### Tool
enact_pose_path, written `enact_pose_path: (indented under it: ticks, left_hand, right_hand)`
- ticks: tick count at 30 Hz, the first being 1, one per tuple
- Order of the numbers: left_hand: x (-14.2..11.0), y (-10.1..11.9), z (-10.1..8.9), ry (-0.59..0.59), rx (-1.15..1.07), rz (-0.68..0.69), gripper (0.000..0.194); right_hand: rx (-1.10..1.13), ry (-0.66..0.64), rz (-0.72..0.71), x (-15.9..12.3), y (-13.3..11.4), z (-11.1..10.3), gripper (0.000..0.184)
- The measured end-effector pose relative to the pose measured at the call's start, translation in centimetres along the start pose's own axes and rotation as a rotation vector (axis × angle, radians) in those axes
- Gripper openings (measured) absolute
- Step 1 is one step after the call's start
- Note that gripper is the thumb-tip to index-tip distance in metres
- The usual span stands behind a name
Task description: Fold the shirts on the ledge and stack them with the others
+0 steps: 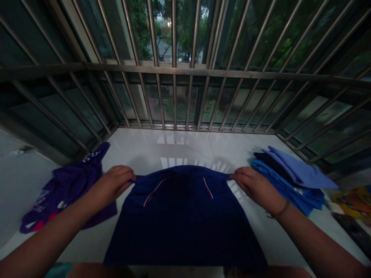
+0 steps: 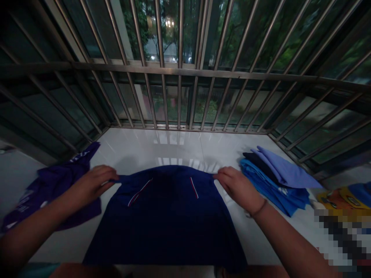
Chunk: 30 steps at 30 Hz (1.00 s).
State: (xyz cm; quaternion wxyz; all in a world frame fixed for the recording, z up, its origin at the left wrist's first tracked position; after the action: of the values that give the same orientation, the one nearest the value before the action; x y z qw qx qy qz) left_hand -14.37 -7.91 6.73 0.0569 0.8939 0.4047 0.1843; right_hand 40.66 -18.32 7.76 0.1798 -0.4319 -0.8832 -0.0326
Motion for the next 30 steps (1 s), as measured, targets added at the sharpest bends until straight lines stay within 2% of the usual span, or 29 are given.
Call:
enact_pose_path:
  ticks: [2, 4, 6, 8, 10, 12, 14, 17, 19, 21, 23, 25, 27, 30]
  left_hand:
    - [-6.4, 2.2, 0.7, 0.031, 0.018, -0.003, 0.017]
    - [-12.1, 3.9, 2.4, 0.036, 0.040, -0.043, 0.021]
    - [-16.5, 5.4, 4.3, 0.017, 0.043, -0.035, 0.025]
    - [-18.9, 6.3, 5.5, 0.001, 0.043, -0.044, 0.027]
    - [-19.1, 6.5, 5.8, 0.012, 0.018, -0.102, 0.027]
    - [-17.4, 6.1, 5.6, 0.027, -0.030, -0.174, 0.023]
    - [-14.3, 5.3, 5.7, 0.030, -0.056, -0.233, 0.028]
    - [-8.9, 3.7, 6.8, -0.048, -0.043, -0.264, 0.044]
    - [-5.9, 2.5, 7.9, -0.209, -0.037, -0.271, 0.059]
    - [-3.7, 1.5, 8.8, -0.439, -0.076, -0.286, 0.053]
    - [-2.2, 0.8, 8.9, -0.648, -0.162, -0.298, 0.043]
    - [-0.4, 0.2, 8.1, -0.748, -0.232, -0.307, 0.042]
    - [2.0, -0.6, 7.0, -0.713, -0.220, -0.319, 0.045]
    - [7.1, -2.1, 5.5, -0.556, -0.132, -0.338, 0.045]
  right_hand:
    - [-0.002, 0.008, -0.029, -5.2, -4.3, 0.4, 0.030]
    - [0.059, -0.062, -0.012, -10.1, -7.9, 2.0, 0.031]
    - [0.136, -0.175, 0.046, -13.9, -10.5, 3.8, 0.031]
    - [0.199, -0.257, 0.108, -15.8, -11.8, 4.9, 0.031]
    - [0.230, -0.258, 0.159, -15.9, -11.8, 4.8, 0.027]
    - [0.210, -0.189, 0.199, -14.3, -10.9, 4.2, 0.024]
    - [0.154, -0.125, 0.225, -11.8, -9.6, 3.9, 0.027]
    - [0.068, -0.114, 0.245, -7.5, -7.9, 5.3, 0.032]
    - [0.037, -0.189, 0.265, -5.2, -7.1, 6.9, 0.047]
    - [0.039, -0.326, 0.294, -3.6, -6.2, 8.4, 0.058]
    - [0.070, -0.453, 0.305, -2.5, -5.1, 9.2, 0.047]
    - [0.092, -0.505, 0.293, -1.5, -3.6, 8.9, 0.031]
    - [0.084, -0.502, 0.290, -0.1, -1.6, 8.0, 0.027]
    - [0.018, -0.453, 0.330, 3.1, 2.1, 6.2, 0.028]
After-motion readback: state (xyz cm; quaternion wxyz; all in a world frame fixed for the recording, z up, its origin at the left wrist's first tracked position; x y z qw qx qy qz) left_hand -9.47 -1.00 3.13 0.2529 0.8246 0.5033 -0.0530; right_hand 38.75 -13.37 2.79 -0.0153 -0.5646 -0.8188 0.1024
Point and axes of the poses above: each hand's wrist, its own x-axis towards the middle knuckle, its own z-axis out of the palm, y = z × x, the point moved 4 cm from there along x, towards the middle knuckle, and after that the axes turned 9 degrees about -z, right-handed, at the moved point
